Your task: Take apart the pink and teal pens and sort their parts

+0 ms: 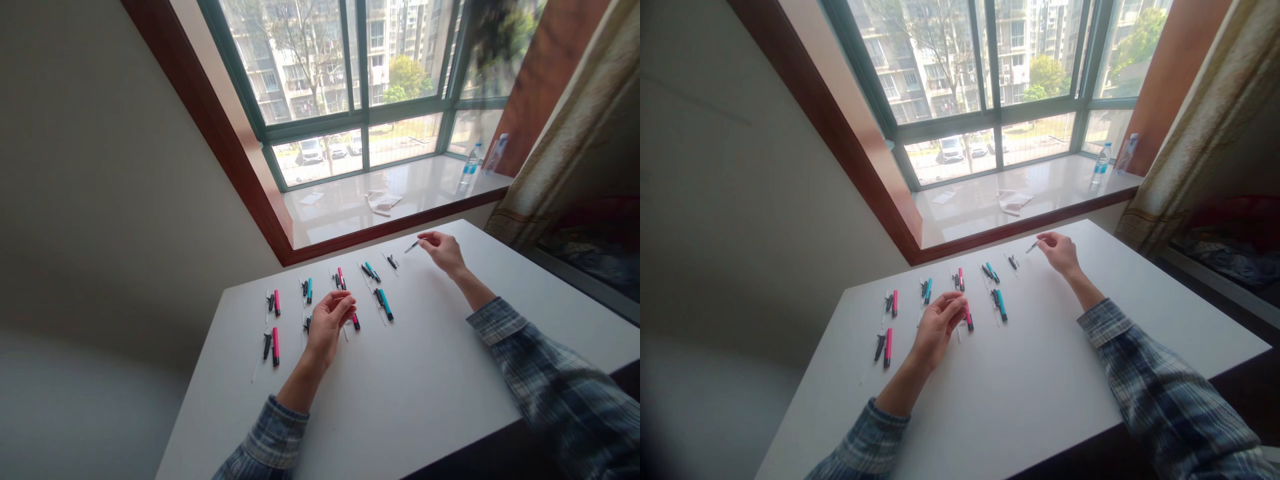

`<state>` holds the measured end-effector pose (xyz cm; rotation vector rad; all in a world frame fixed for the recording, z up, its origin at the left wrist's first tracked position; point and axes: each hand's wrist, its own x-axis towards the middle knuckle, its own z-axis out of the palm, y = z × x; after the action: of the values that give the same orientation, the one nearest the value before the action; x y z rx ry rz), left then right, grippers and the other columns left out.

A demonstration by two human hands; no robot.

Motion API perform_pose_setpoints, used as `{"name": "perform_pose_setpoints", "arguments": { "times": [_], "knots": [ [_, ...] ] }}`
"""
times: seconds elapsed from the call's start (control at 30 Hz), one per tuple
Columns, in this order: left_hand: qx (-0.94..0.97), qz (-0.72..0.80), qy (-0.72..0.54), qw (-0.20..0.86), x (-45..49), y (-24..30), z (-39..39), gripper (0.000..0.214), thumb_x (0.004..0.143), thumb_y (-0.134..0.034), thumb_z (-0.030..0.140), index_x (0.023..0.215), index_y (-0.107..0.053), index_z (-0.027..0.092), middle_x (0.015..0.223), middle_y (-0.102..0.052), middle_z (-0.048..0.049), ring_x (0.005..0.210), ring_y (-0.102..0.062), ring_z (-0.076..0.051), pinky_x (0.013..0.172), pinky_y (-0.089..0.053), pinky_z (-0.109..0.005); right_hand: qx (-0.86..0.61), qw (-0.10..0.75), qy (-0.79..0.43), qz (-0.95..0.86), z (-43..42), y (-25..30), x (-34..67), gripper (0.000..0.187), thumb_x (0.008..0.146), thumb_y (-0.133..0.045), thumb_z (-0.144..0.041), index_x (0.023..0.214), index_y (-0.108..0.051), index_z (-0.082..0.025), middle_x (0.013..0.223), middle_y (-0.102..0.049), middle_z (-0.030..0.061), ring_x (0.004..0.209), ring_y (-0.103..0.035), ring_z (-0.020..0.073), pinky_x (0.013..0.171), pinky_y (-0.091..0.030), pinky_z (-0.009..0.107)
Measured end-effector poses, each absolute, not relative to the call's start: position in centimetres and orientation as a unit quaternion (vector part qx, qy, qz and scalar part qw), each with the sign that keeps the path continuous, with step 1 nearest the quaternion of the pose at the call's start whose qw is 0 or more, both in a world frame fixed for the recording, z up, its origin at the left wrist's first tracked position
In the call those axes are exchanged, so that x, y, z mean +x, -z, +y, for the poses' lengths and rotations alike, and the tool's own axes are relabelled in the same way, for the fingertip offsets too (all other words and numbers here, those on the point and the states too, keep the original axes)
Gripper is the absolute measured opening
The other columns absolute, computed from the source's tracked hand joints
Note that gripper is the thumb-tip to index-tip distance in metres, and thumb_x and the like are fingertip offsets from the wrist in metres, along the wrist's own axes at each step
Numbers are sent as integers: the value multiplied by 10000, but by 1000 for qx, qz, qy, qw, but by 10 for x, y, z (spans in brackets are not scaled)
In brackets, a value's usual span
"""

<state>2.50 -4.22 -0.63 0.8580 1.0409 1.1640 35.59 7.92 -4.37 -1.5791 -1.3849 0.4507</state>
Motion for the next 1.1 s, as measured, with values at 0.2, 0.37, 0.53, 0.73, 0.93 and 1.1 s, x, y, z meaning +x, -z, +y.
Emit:
{"name": "perform_pose_setpoints", "arguments": {
  "times": [0.2, 0.37, 0.53, 0.73, 0.93, 1.1],
  "knots": [
    [374, 456, -510, 625, 27, 5, -42, 334, 704, -890, 338, 939, -729, 162, 882, -716, -34, 810, -652, -126, 864, -531, -274, -627, 467, -188, -594, 72, 33, 348, 277, 845, -688, -334, 1059, -804, -203, 1013, -802, 80, 923, -741, 249, 891, -582, 376],
    [374, 458, -508, 626, 28, 4, -42, 339, 700, -891, 335, 941, -730, 161, 875, -714, -33, 804, -651, -126, 857, -530, -274, -612, 463, -153, -623, 67, 27, 345, 272, 875, -659, -343, 1064, -800, -206, 1013, -793, 83, 892, -731, 245, 823, -587, 363],
    [377, 458, -507, 625, 29, 5, -42, 336, 705, -885, 331, 946, -727, 159, 882, -710, -36, 798, -649, -127, 853, -532, -275, -641, 400, -166, -633, 65, 29, 344, 215, 862, -681, -320, 1017, -779, -209, 929, -794, 72, 840, -737, 231, 801, -580, 353],
    [379, 457, -507, 625, 29, 7, -41, 327, 713, -878, 348, 937, -723, 168, 873, -701, -21, 782, -647, -118, 834, -528, -264, -700, 275, -165, -638, 64, 35, 347, 169, 826, -687, -284, 953, -779, -221, 901, -802, 58, 780, -727, 219, 704, -529, 308],
    [392, 461, -498, 621, 27, 8, -39, 332, 744, -857, 388, 949, -718, 167, 882, -689, -28, 762, -640, -121, 794, -533, -262, -698, 227, -183, -654, 60, 32, 343, 160, 798, -721, -363, 814, -792, -221, 868, -795, 80, 748, -707, 222, 640, -476, 294],
    [413, 463, -489, 613, 27, 8, -39, 345, 776, -831, 433, 951, -707, 163, 883, -670, -30, 748, -622, -116, 772, -534, -258, -683, 200, -208, -671, 58, 28, 340, 240, 785, -734, -458, 827, -791, -229, 872, -785, 75, 754, -695, 219, 639, -456, 290]
  ]
}}
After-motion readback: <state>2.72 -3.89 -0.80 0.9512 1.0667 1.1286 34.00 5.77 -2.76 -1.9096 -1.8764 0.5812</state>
